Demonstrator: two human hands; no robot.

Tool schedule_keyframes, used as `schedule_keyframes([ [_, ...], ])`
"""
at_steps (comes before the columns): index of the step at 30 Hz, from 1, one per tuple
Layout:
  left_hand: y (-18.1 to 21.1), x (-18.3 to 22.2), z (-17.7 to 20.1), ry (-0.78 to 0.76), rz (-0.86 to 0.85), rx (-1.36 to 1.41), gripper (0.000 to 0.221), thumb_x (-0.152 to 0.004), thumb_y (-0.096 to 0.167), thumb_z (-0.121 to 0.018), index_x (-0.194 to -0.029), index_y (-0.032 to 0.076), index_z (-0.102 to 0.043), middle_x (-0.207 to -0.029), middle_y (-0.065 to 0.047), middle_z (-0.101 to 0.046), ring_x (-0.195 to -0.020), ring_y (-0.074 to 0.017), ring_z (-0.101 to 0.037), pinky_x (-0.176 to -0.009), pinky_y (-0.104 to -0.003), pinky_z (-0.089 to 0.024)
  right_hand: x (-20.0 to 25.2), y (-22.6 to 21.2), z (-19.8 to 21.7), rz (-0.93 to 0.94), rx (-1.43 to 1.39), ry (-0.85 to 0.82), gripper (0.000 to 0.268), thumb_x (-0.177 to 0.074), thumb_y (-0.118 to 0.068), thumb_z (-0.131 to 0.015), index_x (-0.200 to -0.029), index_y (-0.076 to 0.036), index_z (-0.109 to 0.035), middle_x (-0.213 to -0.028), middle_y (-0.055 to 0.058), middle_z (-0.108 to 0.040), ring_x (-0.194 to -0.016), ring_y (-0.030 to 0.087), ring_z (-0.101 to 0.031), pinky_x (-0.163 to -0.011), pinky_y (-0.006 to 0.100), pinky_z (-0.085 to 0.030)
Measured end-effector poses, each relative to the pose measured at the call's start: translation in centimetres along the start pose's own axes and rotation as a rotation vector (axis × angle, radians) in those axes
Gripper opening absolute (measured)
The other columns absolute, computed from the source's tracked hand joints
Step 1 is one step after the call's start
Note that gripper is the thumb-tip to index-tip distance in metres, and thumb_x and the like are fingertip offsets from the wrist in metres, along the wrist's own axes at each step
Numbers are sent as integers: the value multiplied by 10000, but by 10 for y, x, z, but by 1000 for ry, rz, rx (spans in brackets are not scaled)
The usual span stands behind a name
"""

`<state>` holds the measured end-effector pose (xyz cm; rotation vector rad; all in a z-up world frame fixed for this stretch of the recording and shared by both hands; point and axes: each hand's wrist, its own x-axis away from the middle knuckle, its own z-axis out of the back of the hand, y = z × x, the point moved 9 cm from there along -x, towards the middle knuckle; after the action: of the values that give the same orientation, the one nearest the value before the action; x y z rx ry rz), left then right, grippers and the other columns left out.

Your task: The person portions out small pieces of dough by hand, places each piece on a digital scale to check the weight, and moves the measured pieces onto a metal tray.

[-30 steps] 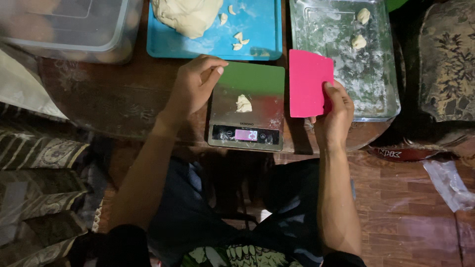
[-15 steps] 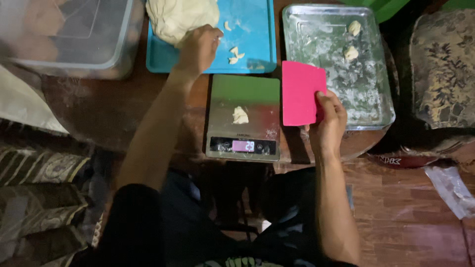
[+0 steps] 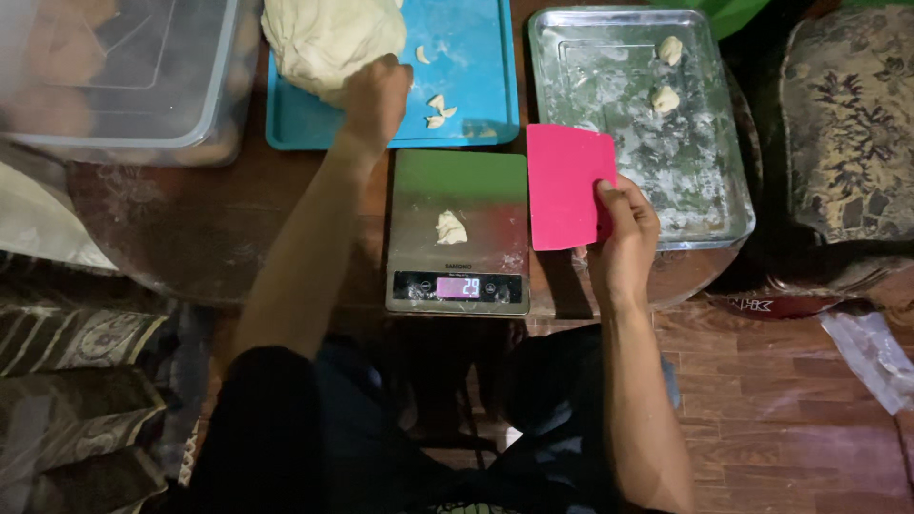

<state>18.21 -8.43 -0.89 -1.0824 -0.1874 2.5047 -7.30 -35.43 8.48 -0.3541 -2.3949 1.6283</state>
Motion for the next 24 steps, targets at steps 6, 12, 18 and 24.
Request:
schedule_keyframes([
  [6,-11,11,9,-107,-48,724,210,-860,-163,-710,-961,-14,-817,-925,-241,-709,-793,-381,-719,-624,-462,-622,1,-3,-1,40,48,-10,117,-997,-134,-580,-963,-33,-630,-590,78,-534,-351,185,-425,-335,289,-293],
  [12,-6,25,61,-884,125,995,534,-964,-30,-338,-1409,-1,-631,-945,-265,-750,-385,-162,-384,-402,-376,-340,0,0,5,43,37,6,118,-994,-142,-592,-951,-41,-636,-609,57,-532,-371,176,-439,-337,283,-307],
  [18,-34,19,56,-485,123,1035,243,-1018,192,-640,-1153,-10,-654,-955,-207,-750,-805,-294,-751,-636,-367,-567,2,3,0,14,48,14,120,-1000,-145,-580,-936,-47,-604,-593,61,-520,-360,171,-426,-322,277,-291],
  [24,-32,5,36,-439,5,1003,258,-996,123,-507,-972,76,-759,-1073,-119,-737,-953,-329,-674,-743,-536,-532,0,2,2,27,7,36,101,-988,-134,-605,-925,-55,-614,-592,44,-525,-370,161,-433,-328,274,-291],
])
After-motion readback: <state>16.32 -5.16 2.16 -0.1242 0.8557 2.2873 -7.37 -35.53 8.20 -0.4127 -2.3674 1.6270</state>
